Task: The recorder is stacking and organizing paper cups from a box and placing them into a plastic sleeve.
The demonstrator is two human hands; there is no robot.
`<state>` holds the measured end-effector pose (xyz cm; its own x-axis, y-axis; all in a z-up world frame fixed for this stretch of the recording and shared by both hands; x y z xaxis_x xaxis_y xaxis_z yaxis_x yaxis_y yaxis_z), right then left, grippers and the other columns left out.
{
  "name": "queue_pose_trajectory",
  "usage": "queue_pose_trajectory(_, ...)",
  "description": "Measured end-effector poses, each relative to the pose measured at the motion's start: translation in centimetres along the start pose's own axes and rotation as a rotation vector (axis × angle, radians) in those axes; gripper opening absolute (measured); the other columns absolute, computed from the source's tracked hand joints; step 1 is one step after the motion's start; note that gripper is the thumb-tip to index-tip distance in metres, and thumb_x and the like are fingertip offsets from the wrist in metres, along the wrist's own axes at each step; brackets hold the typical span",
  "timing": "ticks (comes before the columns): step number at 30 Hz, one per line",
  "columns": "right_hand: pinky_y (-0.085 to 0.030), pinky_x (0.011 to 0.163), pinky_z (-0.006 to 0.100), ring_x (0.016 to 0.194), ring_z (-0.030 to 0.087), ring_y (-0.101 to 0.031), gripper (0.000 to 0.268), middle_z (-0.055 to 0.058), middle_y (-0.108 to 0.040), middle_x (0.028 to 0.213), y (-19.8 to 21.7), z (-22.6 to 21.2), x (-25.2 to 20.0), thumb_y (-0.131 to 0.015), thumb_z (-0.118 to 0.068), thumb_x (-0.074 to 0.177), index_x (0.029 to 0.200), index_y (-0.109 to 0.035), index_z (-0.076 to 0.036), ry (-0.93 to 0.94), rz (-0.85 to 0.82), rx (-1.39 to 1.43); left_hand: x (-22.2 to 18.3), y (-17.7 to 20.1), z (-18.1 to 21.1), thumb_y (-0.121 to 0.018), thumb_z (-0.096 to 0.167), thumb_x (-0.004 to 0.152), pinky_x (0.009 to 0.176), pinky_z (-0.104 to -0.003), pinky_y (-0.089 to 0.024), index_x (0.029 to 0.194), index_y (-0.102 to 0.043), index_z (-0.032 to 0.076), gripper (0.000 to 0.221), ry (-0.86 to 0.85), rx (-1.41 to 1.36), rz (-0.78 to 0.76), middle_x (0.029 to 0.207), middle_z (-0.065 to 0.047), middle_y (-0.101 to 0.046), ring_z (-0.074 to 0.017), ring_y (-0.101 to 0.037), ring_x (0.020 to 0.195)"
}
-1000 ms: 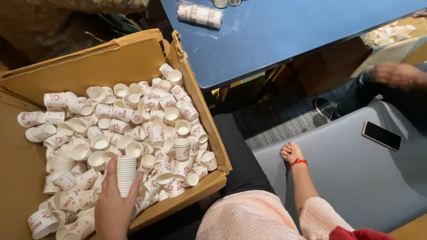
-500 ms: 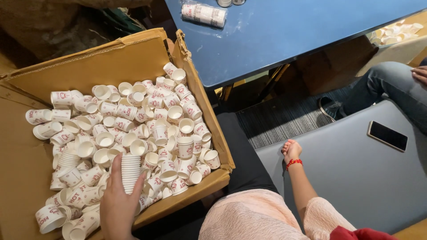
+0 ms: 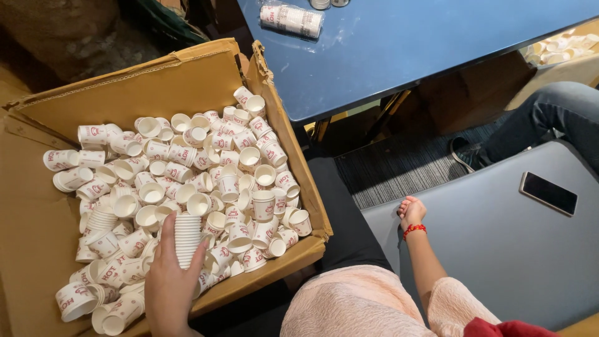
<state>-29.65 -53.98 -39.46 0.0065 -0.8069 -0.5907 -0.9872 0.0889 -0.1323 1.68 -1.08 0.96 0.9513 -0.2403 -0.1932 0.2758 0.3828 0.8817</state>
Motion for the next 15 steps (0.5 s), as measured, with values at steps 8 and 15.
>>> queue_pose_trajectory(8, -0.036, 0.045, 0.026, 0.053, 0.012, -0.046, 0.018, 0.007, -0.057, 0.077, 0.39, 0.19, 0.53, -0.042, -0.008, 0.099, 0.111, -0.055, -0.005, -0.015, -0.042, 0.019, -0.27, 0.24, 0.19, -0.066, 0.046, 0.087, 0.087, -0.052, -0.055, 0.157, -0.035, 0.027, 0.079, -0.006, -0.044, 0.013, 0.138, -0.020, -0.061, -0.0441, -0.067, 0.110)
queue_pose_trajectory(15, -0.034, 0.045, 0.026, 0.054, 0.012, -0.045, 0.026, 0.008, -0.055, 0.078, 0.32, 0.00, 0.69, -0.038, -0.009, 0.098, 0.115, -0.057, -0.005, -0.022, -0.030, 0.003, -0.53, 0.29, -0.13, -0.067, 0.046, 0.088, 0.087, -0.051, -0.054, 0.156, -0.035, 0.025, 0.078, -0.088, -0.039, 0.079, 0.139, -0.021, -0.060, -0.0434, -0.065, 0.111)
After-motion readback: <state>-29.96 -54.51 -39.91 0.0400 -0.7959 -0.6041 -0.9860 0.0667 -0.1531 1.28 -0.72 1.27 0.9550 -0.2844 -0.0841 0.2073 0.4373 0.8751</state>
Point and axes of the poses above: each hand's wrist, its own x-axis towards the middle knuckle, its own y-axis out of the back of the hand, z = x × y, the point moved 2 cm from there along x, towards the middle knuckle
